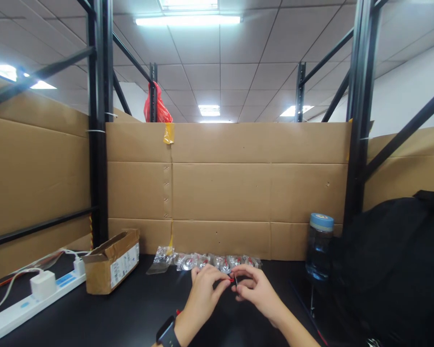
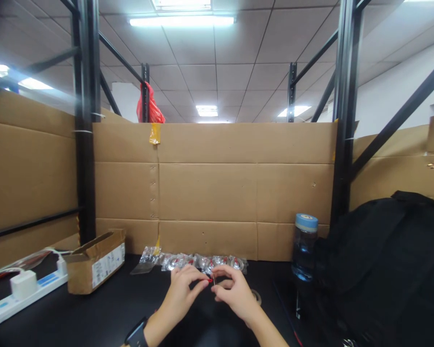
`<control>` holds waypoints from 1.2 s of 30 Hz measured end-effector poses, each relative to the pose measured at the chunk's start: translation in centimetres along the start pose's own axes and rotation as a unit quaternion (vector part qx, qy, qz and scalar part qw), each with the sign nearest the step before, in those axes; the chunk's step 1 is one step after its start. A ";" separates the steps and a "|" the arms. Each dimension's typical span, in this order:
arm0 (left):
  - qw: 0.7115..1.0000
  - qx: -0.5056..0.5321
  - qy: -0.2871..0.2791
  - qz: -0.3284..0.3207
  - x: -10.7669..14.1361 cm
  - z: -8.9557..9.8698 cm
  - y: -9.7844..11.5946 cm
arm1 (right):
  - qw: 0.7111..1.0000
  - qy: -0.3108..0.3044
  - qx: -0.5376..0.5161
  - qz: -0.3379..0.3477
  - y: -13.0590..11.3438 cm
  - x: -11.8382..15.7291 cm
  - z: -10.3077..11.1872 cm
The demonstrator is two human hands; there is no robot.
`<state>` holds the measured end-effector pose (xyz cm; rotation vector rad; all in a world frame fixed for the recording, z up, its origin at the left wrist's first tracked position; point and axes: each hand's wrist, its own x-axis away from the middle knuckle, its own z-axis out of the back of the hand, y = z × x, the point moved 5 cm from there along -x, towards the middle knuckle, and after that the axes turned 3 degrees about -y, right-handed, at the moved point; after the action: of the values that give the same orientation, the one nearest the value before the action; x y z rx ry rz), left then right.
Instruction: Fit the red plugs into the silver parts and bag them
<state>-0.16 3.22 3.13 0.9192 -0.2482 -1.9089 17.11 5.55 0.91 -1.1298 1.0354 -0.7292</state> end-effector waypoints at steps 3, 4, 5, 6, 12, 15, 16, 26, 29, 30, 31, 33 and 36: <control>1.000 0.004 0.015 -0.007 0.1 0.0 0.1 | 0.999 0.002 -0.036 -0.006 0.4 0.0 -0.6; 1.000 0.004 0.018 -0.008 0.1 0.0 0.1 | 0.999 0.001 -0.039 0.001 0.5 -0.1 -0.7; 1.000 0.003 0.019 -0.008 0.1 -0.1 0.1 | 0.999 -0.001 -0.041 0.009 0.7 -0.2 -0.8; 1.000 0.001 0.019 -0.009 0.1 -0.1 0.1 | 0.999 -0.004 -0.042 0.015 1.0 -0.3 -0.8; 0.998 -0.035 0.031 -0.043 0.5 0.0 0.8 | 0.998 0.003 -0.038 0.051 2.2 -0.7 -0.7; 0.997 -0.051 0.037 -0.054 0.7 0.1 0.8 | 0.997 0.005 -0.040 0.061 2.3 -0.6 -0.7; 0.996 -0.053 0.039 -0.058 0.8 0.1 0.8 | 0.997 0.005 -0.038 0.061 2.3 -0.6 -0.8; 0.993 -0.063 0.063 -0.071 0.7 0.2 0.7 | 0.999 0.012 -0.030 0.039 1.5 -0.6 -1.1; 0.993 -0.067 0.061 -0.073 0.7 0.1 0.7 | 0.999 0.008 -0.037 0.031 1.4 -0.6 -1.2; 0.993 -0.068 0.059 -0.072 0.7 0.0 0.7 | 0.999 0.007 -0.039 0.027 1.3 -0.5 -1.2; 0.993 -0.070 0.057 -0.070 0.7 0.0 0.7 | 0.999 0.005 -0.042 0.023 1.2 -0.5 -1.3; 0.994 -0.072 0.055 -0.064 0.6 -0.1 0.6 | 0.999 -0.001 -0.046 0.022 0.9 -0.3 -1.3; 0.995 -0.065 0.049 -0.055 0.5 -0.2 0.6 | 0.999 -0.011 -0.033 0.034 0.3 -0.1 -1.2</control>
<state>0.24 2.53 3.04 0.9522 -0.0148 -1.9493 15.92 5.32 0.52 -1.1510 1.0810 -0.6310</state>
